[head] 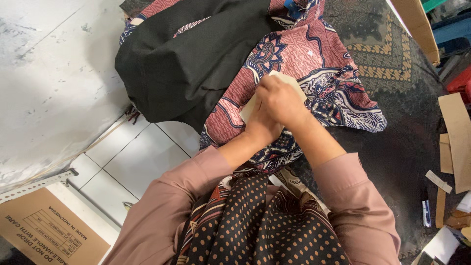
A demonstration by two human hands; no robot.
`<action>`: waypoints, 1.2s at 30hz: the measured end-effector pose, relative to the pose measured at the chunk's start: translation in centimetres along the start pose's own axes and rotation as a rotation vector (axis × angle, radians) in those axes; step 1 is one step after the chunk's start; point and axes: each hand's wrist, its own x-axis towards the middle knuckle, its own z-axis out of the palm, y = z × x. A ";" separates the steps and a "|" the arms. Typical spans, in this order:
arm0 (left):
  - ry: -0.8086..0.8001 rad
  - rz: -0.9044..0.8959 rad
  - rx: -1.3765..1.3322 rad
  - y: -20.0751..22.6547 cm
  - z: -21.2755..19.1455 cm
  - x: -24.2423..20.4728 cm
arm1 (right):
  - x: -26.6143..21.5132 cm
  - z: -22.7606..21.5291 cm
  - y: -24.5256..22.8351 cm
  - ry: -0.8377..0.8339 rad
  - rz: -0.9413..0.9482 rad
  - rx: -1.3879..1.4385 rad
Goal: The person irons a patterned fabric on a work table using a handheld iron. They repeatedly fold the fabric, place a paper template on it, and press the iron over the template to set creases. The person adjusts the fabric and template several times and continues ironing different sections.
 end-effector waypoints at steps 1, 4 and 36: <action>0.103 -0.035 -0.189 0.1 0.0 0.0 | -0.2 0.4 -0.6 -0.053 0.012 -0.001; 0.300 -0.045 -0.349 -0.2 0.2 -0.2 | -0.7 1.8 -3.3 -0.063 0.046 -0.104; 0.130 0.046 0.136 0.6 -1.9 -0.7 | -9.5 0.0 1.5 0.429 1.015 0.295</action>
